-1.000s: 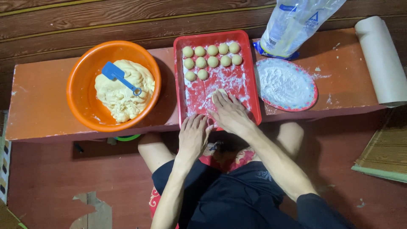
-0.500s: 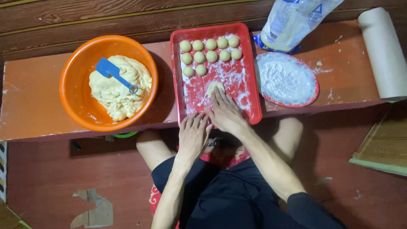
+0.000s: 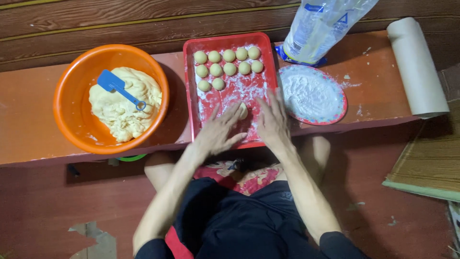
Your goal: Scraping dough from a bowl, rolling it into small balls, and flattening them by hand on a tray.
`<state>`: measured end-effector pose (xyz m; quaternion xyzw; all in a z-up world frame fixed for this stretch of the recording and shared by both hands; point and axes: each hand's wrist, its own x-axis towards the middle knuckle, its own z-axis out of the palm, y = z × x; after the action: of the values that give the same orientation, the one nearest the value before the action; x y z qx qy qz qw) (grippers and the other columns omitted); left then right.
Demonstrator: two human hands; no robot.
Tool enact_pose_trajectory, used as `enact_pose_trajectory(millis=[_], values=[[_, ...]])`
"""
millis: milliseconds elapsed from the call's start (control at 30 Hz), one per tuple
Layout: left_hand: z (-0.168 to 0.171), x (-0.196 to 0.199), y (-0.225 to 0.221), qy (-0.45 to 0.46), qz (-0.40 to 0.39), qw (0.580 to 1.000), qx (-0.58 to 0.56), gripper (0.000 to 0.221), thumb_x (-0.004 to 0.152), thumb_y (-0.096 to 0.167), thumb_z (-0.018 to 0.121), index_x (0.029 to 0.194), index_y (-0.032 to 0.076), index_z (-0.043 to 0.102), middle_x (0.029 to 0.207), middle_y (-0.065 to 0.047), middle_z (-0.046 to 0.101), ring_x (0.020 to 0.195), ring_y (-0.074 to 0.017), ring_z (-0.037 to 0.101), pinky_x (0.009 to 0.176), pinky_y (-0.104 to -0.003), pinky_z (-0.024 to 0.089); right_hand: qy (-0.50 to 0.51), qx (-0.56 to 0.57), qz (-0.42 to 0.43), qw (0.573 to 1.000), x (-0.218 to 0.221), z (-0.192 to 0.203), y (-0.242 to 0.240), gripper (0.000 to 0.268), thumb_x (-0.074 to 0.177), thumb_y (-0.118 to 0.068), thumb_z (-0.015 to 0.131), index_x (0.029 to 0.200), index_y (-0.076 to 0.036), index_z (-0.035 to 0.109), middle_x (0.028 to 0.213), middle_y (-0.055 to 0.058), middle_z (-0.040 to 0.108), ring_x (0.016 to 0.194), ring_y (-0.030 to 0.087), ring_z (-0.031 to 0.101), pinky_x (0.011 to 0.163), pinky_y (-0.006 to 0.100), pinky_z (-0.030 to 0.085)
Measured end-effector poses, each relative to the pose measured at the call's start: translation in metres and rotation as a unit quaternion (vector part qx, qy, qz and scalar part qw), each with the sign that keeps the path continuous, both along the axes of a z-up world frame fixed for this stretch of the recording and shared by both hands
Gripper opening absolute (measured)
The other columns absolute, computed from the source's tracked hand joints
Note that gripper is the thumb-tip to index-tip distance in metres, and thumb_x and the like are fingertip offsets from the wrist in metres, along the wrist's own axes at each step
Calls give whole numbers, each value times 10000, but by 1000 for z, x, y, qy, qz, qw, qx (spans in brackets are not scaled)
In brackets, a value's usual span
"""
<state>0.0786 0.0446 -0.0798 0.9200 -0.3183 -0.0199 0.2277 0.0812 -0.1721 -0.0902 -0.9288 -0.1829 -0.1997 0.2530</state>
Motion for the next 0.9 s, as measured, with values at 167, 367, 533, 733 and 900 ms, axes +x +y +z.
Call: enact_pose_trajectory(millis=[167, 367, 533, 733, 900], values=[[-62, 42, 4, -96, -100, 978, 154, 1135, 844, 887, 366, 1625, 74, 238, 1691, -128, 270, 1551, -248, 290, 1284, -482, 146, 131, -19, -43, 990, -4, -21, -24, 539, 906, -20, 589, 1443, -30, 544, 1702, 199, 188, 1547, 433, 180, 1256, 561, 189], [-49, 37, -7, -163, -92, 956, 224, 1201, 805, 950, 282, 1569, 25, 348, 1625, -157, 400, 1523, -244, 360, 1291, -465, 118, 97, -38, -52, 993, -4, -16, -19, 575, 864, 42, 590, 1435, -24, 557, 1699, 205, 199, 1539, 423, 216, 1211, 499, 333], [-46, 35, -4, -125, -92, 970, 186, 1188, 820, 937, 316, 1592, 33, 291, 1686, -117, 277, 1577, -228, 218, 1305, -462, 84, 107, -40, -54, 992, -6, -13, -16, 621, 833, 65, 578, 1449, -4, 534, 1700, 211, 176, 1539, 434, 212, 1211, 505, 345], [-52, 39, 1, -96, -100, 976, 168, 1197, 813, 938, 337, 1643, 89, 187, 1721, -95, 188, 1580, -230, 197, 1299, -454, 83, 133, -55, -64, 988, -5, -12, -14, 594, 866, 6, 567, 1460, -4, 533, 1711, 204, 135, 1563, 411, 155, 1223, 489, 327], [-44, 39, 1, -95, -106, 974, 178, 1187, 812, 945, 324, 1651, 122, 160, 1721, -86, 182, 1575, -231, 210, 1302, -484, 70, 155, -56, -69, 984, -7, -11, -14, 562, 883, -17, 564, 1444, 3, 553, 1714, 204, 124, 1572, 402, 131, 1220, 489, 328]])
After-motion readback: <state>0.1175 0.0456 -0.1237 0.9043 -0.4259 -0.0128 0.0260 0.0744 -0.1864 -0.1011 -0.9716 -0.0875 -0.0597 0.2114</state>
